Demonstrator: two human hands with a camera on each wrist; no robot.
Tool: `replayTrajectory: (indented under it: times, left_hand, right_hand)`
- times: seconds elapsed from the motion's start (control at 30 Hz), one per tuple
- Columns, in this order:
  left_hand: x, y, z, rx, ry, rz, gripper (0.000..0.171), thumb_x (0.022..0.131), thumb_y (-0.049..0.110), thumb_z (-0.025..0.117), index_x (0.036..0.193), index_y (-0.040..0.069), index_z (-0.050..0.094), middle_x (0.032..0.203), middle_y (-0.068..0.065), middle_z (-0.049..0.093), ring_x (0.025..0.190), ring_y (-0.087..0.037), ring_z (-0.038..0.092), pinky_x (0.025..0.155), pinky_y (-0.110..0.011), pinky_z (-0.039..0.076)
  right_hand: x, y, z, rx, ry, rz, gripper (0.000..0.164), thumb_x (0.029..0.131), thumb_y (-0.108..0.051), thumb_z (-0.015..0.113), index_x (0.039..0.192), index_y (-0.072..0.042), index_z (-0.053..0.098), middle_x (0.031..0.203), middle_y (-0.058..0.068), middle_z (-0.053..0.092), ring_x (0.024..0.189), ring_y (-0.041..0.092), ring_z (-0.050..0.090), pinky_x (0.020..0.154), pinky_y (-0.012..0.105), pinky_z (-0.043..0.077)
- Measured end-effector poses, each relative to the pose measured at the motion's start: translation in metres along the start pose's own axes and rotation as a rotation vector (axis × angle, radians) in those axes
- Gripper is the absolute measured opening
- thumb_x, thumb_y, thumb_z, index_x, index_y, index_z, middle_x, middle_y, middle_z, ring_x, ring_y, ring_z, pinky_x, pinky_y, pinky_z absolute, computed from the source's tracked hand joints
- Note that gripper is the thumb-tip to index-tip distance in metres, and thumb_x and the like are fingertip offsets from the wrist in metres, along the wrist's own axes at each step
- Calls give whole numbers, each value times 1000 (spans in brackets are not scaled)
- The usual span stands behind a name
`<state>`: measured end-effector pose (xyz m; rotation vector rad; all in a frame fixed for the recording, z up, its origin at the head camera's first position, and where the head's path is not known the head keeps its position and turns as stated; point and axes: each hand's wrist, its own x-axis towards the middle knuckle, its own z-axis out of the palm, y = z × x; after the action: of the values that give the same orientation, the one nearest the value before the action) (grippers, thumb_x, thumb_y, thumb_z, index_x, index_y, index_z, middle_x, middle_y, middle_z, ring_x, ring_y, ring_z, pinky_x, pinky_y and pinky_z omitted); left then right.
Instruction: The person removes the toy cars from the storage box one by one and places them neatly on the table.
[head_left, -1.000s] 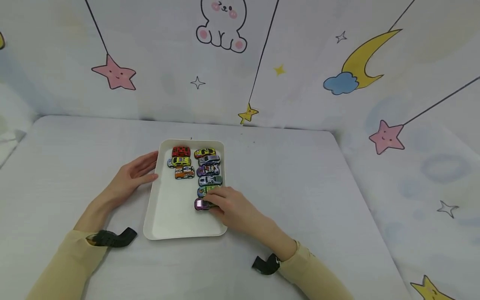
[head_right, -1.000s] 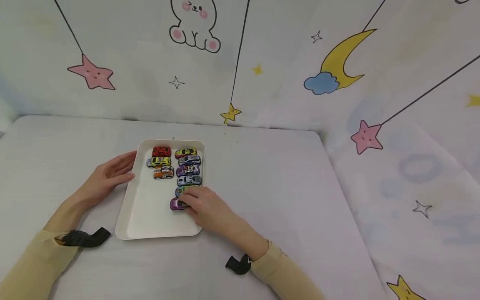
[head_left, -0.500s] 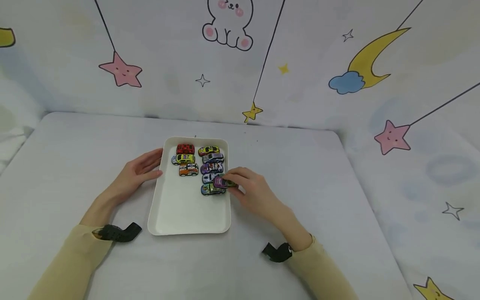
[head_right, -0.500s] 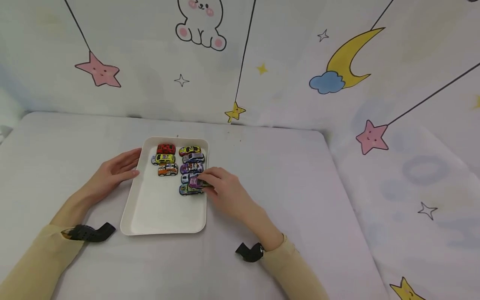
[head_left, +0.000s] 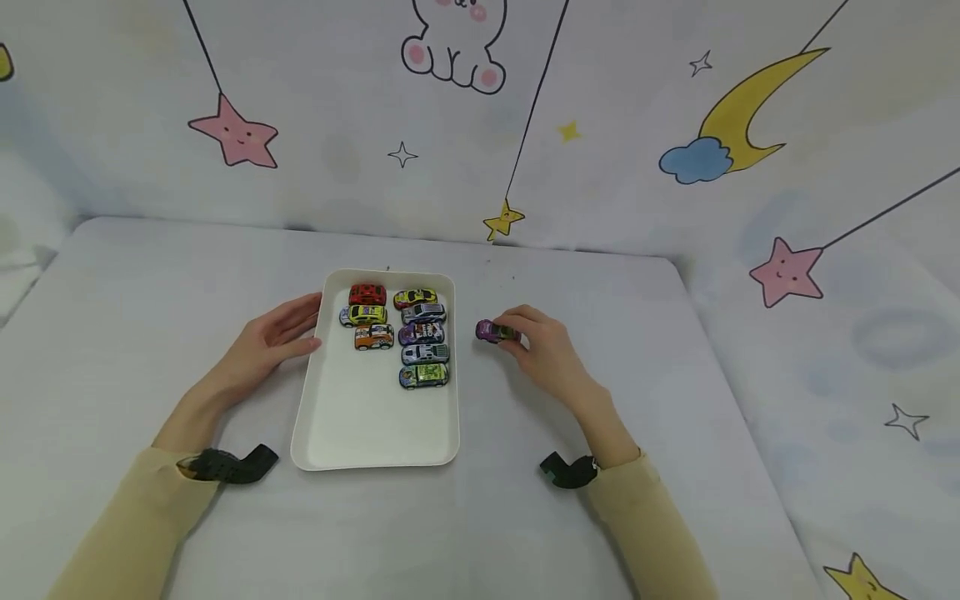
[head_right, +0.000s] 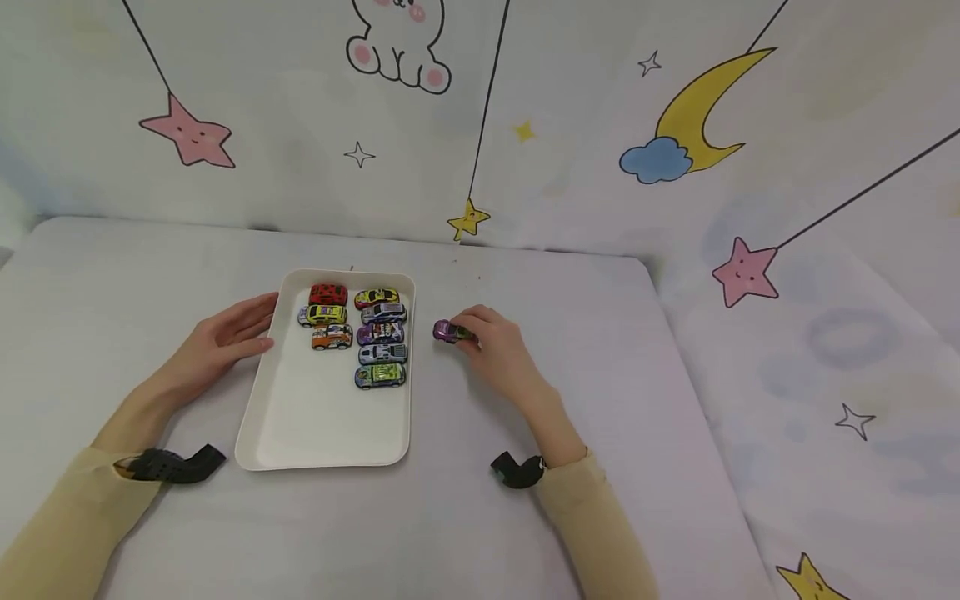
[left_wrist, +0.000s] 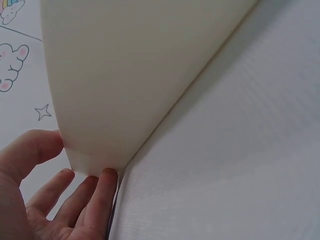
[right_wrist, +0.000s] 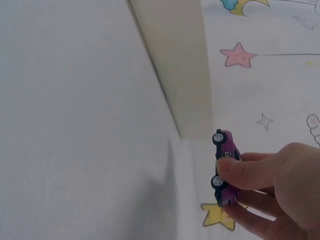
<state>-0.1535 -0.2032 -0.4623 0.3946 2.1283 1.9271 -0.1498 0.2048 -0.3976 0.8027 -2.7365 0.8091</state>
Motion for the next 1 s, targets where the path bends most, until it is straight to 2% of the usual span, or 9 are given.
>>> replayTrajectory:
  times: [0.3, 0.57, 0.8, 1.0]
  left_hand:
    - [-2, -2, 0, 8, 8, -7, 68, 89, 12, 65, 147, 17, 31, 152, -11, 30, 136, -15, 36, 99, -12, 39]
    - [1, 2, 1, 9, 6, -12, 68, 89, 14, 65, 147, 18, 31, 152, -10, 30, 137, -20, 34, 98, -12, 40]
    - [4, -3, 9, -12, -13, -7, 67, 89, 13, 65, 147, 16, 31, 152, -11, 29, 137, -22, 33, 99, -13, 39]
    - [1, 1, 3, 26, 2, 8, 68, 89, 13, 65, 147, 15, 31, 152, -12, 30, 137, -20, 34, 99, -11, 38]
  right_hand:
    - [1, 28, 5, -9, -34, 29, 28, 79, 2, 72, 106, -4, 69, 107, 5, 65, 101, 21, 62, 87, 36, 52]
    - [4, 47, 7, -15, -19, 31, 27, 79, 1, 72, 105, -4, 69, 107, 5, 64, 101, 21, 62, 87, 37, 52]
    - [-1, 61, 5, -38, -31, 60, 27, 79, 2, 72, 104, -5, 69, 108, 6, 64, 102, 23, 61, 88, 38, 51]
    - [6, 63, 8, -8, -8, -11, 28, 79, 3, 72, 106, -3, 68, 108, 8, 64, 102, 23, 61, 88, 38, 51]
